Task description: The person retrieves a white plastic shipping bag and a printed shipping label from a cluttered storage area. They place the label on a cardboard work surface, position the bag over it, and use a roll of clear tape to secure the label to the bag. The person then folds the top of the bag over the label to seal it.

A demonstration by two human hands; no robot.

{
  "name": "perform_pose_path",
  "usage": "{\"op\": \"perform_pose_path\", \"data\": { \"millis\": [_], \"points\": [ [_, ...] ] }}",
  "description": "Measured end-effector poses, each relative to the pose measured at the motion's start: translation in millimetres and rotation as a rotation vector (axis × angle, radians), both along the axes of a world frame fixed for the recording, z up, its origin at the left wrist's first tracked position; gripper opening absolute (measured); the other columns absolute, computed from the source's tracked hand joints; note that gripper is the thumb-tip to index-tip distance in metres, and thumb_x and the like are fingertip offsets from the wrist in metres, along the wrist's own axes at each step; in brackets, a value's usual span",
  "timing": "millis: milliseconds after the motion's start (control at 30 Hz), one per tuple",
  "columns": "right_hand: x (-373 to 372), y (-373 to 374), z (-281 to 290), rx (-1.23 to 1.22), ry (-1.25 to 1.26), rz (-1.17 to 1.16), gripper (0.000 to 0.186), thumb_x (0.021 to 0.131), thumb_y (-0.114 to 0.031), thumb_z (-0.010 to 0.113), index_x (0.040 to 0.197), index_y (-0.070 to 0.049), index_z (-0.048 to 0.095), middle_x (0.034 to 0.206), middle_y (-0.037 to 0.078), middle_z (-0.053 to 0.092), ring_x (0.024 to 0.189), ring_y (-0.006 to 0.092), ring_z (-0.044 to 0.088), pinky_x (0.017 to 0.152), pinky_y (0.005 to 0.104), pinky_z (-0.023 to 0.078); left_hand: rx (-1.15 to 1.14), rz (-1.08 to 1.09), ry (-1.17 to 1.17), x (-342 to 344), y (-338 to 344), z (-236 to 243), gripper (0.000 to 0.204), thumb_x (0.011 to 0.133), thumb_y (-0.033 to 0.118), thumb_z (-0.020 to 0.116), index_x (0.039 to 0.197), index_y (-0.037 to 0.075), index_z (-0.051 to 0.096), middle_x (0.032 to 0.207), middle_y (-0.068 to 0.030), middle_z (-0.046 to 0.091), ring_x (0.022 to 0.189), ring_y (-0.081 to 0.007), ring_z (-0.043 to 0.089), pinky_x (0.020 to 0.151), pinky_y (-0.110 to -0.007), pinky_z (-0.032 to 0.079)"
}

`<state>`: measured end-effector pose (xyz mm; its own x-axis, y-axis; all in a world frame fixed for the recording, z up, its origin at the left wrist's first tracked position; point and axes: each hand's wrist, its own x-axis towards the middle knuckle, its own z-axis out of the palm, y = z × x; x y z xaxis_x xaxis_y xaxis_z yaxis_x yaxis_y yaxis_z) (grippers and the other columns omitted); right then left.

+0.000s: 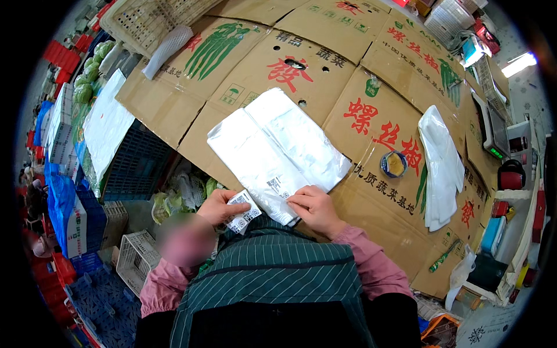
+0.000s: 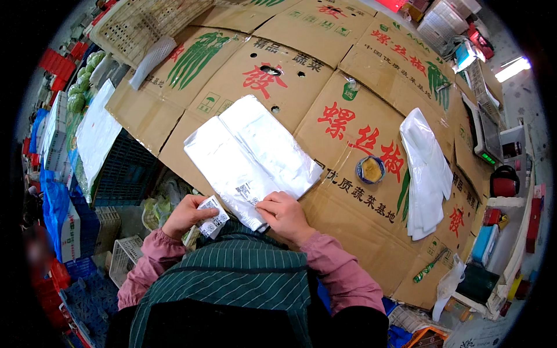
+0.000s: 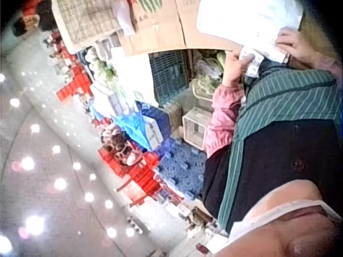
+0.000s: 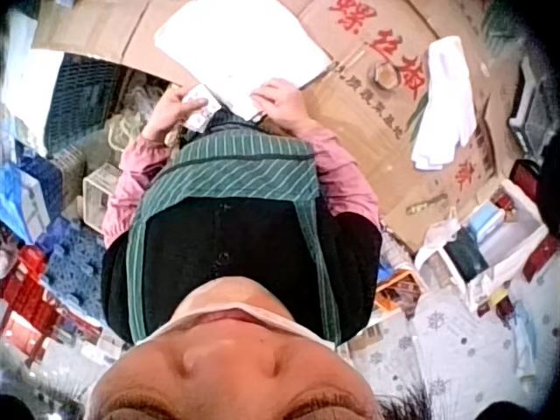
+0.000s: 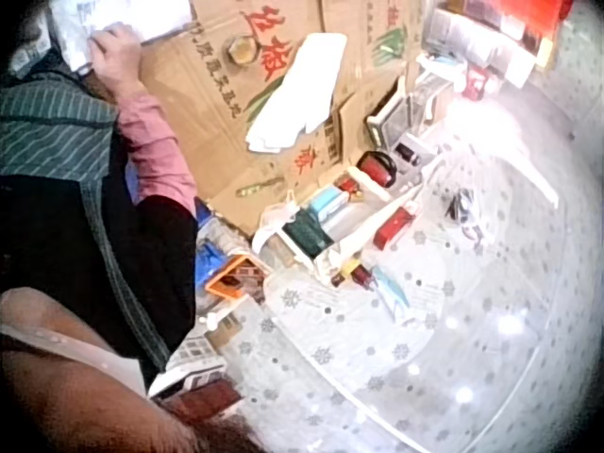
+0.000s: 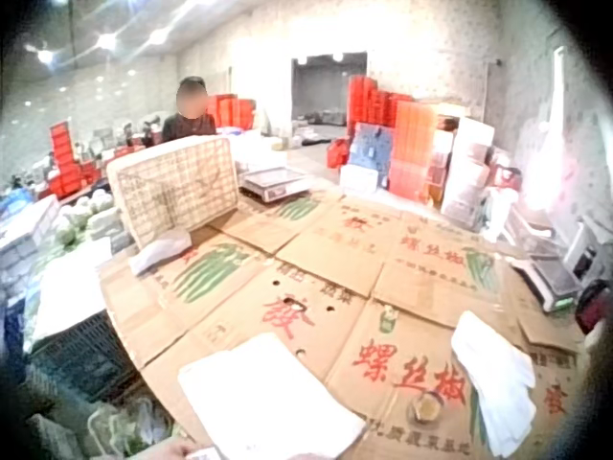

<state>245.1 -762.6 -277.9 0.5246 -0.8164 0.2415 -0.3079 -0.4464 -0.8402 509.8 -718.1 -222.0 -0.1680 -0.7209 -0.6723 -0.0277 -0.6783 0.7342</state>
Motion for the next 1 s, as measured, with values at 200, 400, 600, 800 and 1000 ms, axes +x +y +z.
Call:
{"op": "perform_pose_path", "data": {
  "millis": [200, 400, 600, 800, 1000],
  "points": [
    [-20.7, -10.2, 9.4, 0.440, -0.225, -0.150, 0.009, 0.083, -0.008, 0.063, 0.087, 0.000, 0.067, 0.081, 0.005, 0.066, 0.073, 0.0124, 0.059, 0.065, 0.0272, 0.046, -0.103, -0.050, 0.010, -5.9, -4.5, -6.3, 0.021, 0.084, 0.012, 0.066, 0.102, 0.001, 0.067, 0.079, -0.0003, 0.066, 0.066, -0.0053, 0.058, 0.057, -0.021, 0.045],
    [-56.7, -48.2, 40.8, 0.210, -0.291, -0.593, 0.011, 0.088, -0.008, 0.060, 0.093, 0.001, 0.064, 0.080, 0.002, 0.062, 0.070, 0.0079, 0.055, 0.064, 0.0229, 0.045, -0.187, -0.118, -0.158, -30.9, -32.8, -13.0, 0.020, 0.081, 0.010, 0.066, 0.098, -0.001, 0.067, 0.075, -0.0020, 0.065, 0.059, -0.0067, 0.056, 0.051, -0.023, 0.044],
    [-4.4, -10.6, 27.3, -0.017, 0.129, 0.092, 0.023, 0.075, -0.019, 0.069, 0.093, -0.006, 0.062, 0.080, 0.009, 0.058, 0.072, 0.0247, 0.059, 0.063, 0.0343, 0.048, -0.223, -0.345, -0.775, -53.7, -56.6, -32.9, 0.041, 0.071, 0.037, 0.075, 0.069, -0.003, 0.065, 0.061, -0.0133, 0.059, 0.049, -0.0153, 0.054, 0.047, -0.031, 0.043],
    [2.2, 1.0, 7.2, -0.196, 0.174, 0.083, 0.013, 0.074, -0.019, 0.069, 0.083, -0.010, 0.065, 0.075, 0.004, 0.056, 0.069, 0.0253, 0.057, 0.061, 0.0360, 0.046, -0.109, -0.220, -0.242, -7.0, -18.4, -32.0, 0.025, 0.079, 0.020, 0.071, 0.091, -0.002, 0.068, 0.073, -0.0064, 0.068, 0.060, -0.0109, 0.061, 0.054, -0.025, 0.046],
    [1.1, 1.6, 6.6, -0.017, 0.016, 0.014, 0.010, 0.077, -0.014, 0.064, 0.083, -0.007, 0.067, 0.080, 0.009, 0.063, 0.072, 0.0272, 0.059, 0.063, 0.0363, 0.046, -0.020, -0.075, 0.025, 6.8, -3.1, 5.7, 0.019, 0.082, 0.011, 0.068, 0.097, 0.000, 0.068, 0.080, -0.0052, 0.069, 0.068, -0.0100, 0.063, 0.060, -0.024, 0.050]
  ]
}}
